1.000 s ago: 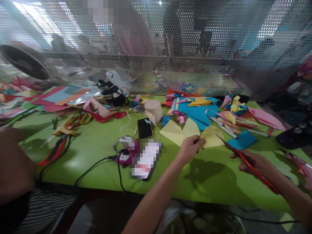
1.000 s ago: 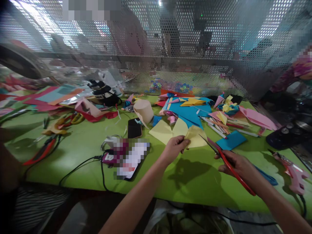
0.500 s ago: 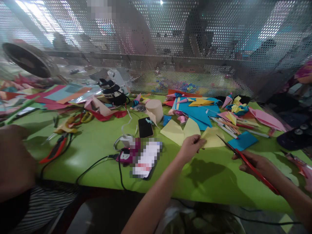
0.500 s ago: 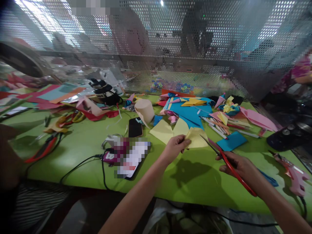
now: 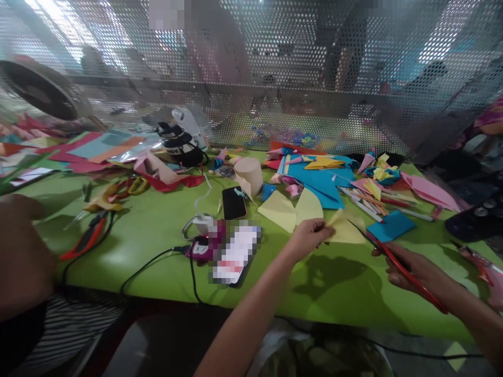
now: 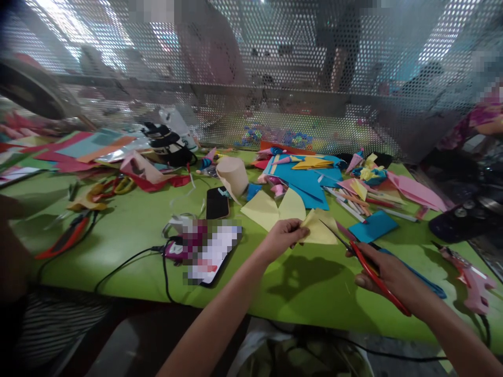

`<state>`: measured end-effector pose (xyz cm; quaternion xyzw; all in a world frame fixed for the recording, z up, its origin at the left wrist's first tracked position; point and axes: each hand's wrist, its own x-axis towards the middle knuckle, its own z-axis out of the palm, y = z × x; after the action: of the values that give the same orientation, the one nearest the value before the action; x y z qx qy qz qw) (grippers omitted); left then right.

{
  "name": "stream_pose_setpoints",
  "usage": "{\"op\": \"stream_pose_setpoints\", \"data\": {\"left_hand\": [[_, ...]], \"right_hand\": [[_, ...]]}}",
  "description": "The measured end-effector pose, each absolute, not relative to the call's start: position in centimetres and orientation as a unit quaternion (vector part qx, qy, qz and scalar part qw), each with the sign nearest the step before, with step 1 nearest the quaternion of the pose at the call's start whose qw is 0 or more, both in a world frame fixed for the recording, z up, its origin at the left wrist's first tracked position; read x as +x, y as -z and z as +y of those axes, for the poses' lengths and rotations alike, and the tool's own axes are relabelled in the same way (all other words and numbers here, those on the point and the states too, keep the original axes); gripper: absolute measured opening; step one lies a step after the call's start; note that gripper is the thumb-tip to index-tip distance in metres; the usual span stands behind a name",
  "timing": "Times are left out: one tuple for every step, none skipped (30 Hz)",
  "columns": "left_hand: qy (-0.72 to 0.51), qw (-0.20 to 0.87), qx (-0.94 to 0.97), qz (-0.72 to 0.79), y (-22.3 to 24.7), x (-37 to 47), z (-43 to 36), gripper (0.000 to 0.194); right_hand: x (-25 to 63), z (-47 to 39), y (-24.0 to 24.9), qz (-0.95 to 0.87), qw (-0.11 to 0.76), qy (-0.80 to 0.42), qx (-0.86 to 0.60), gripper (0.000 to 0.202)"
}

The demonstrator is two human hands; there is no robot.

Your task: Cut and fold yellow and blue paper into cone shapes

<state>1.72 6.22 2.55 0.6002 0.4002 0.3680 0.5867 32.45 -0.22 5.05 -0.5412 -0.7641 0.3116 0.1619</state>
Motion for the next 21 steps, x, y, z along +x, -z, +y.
{"op": "stream_pose_setpoints", "data": {"left_hand": [[-0.363, 0.587, 0.603, 0.401, -2.59, 1.68, 6.20, 0.037], [-0.359, 0.586, 0.605, 0.401, -2.60, 1.63, 6.20, 0.037], [-0.357, 0.585, 0.607, 0.402, -2.56, 1.59, 6.21, 0.037], [-0.355, 0.584, 0.609, 0.402, -2.50, 1.55, 6.24, 0.036], [-0.353, 0.583, 0.611, 0.402, -2.42, 1.52, 6.27, 0.036], [-0.351, 0.583, 0.612, 0.401, -2.35, 1.49, 6.29, 0.036], [-0.350, 0.584, 0.613, 0.402, -2.31, 1.46, 6.32, 0.036], [-0.347, 0.585, 0.613, 0.402, -2.29, 1.43, 6.33, 0.036], [-0.345, 0.587, 0.612, 0.403, -2.32, 1.40, 6.32, 0.035], [-0.344, 0.589, 0.610, 0.404, -2.38, 1.37, 6.31, 0.035], [-0.342, 0.591, 0.608, 0.405, -2.46, 1.34, 6.28, 0.036], [-0.340, 0.594, 0.606, 0.405, -2.55, 1.32, 6.26, 0.036], [-0.338, 0.597, 0.604, 0.405, -2.62, 1.30, 6.23, 0.036], [-0.338, 0.599, 0.602, 0.405, -2.67, 1.29, 6.21, 0.037], [-0.338, 0.602, 0.600, 0.404, -2.67, 1.29, 6.20, 0.037], [-0.337, 0.605, 0.598, 0.402, -2.64, 1.31, 6.20, 0.037], [-0.338, 0.609, 0.596, 0.399, -2.58, 1.33, 6.21, 0.038], [-0.340, 0.612, 0.594, 0.397, -2.49, 1.35, 6.22, 0.038], [-0.343, 0.614, 0.592, 0.394, -2.40, 1.38, 6.23, 0.039], [-0.346, 0.615, 0.590, 0.392, -2.31, 1.40, 6.24, 0.041], [-0.350, 0.614, 0.591, 0.390, -2.23, 1.41, 6.24, 0.043]], "right_hand": [[32.51, -0.14, -4.99, -0.766, 0.144, -0.312, -0.543, 0.068], [32.55, -0.07, -4.97, -0.767, 0.130, -0.311, -0.546, 0.068], [32.55, 0.01, -4.98, -0.766, 0.121, -0.309, -0.551, 0.067], [32.52, 0.08, -5.01, -0.764, 0.120, -0.306, -0.556, 0.065], [32.46, 0.13, -5.05, -0.762, 0.120, -0.305, -0.559, 0.063], [32.40, 0.16, -5.10, -0.759, 0.123, -0.306, -0.561, 0.060], [32.34, 0.17, -5.15, -0.756, 0.125, -0.307, -0.564, 0.058], [32.29, 0.17, -5.18, -0.754, 0.127, -0.306, -0.567, 0.057], [32.26, 0.16, -5.19, -0.752, 0.127, -0.305, -0.571, 0.057], [32.26, 0.15, -5.18, -0.750, 0.127, -0.303, -0.574, 0.056], [32.28, 0.14, -5.15, -0.748, 0.126, -0.301, -0.578, 0.056], [32.32, 0.14, -5.09, -0.744, 0.125, -0.300, -0.584, 0.056], [32.37, 0.15, -5.03, -0.740, 0.123, -0.300, -0.590, 0.056], [32.44, 0.16, -4.95, -0.735, 0.123, -0.301, -0.595, 0.055], [32.50, 0.18, -4.88, -0.732, 0.124, -0.303, -0.598, 0.055], [32.57, 0.19, -4.82, -0.730, 0.126, -0.303, -0.599, 0.056], [32.63, 0.20, -4.76, -0.729, 0.128, -0.303, -0.600, 0.056], [32.69, 0.19, -4.73, -0.729, 0.129, -0.303, -0.600, 0.057], [32.75, 0.18, -4.70, -0.728, 0.129, -0.304, -0.601, 0.057], [32.80, 0.15, -4.69, -0.726, 0.128, -0.304, -0.603, 0.056], [32.85, 0.12, -4.68, -0.725, 0.126, -0.307, -0.604, 0.056]]}}
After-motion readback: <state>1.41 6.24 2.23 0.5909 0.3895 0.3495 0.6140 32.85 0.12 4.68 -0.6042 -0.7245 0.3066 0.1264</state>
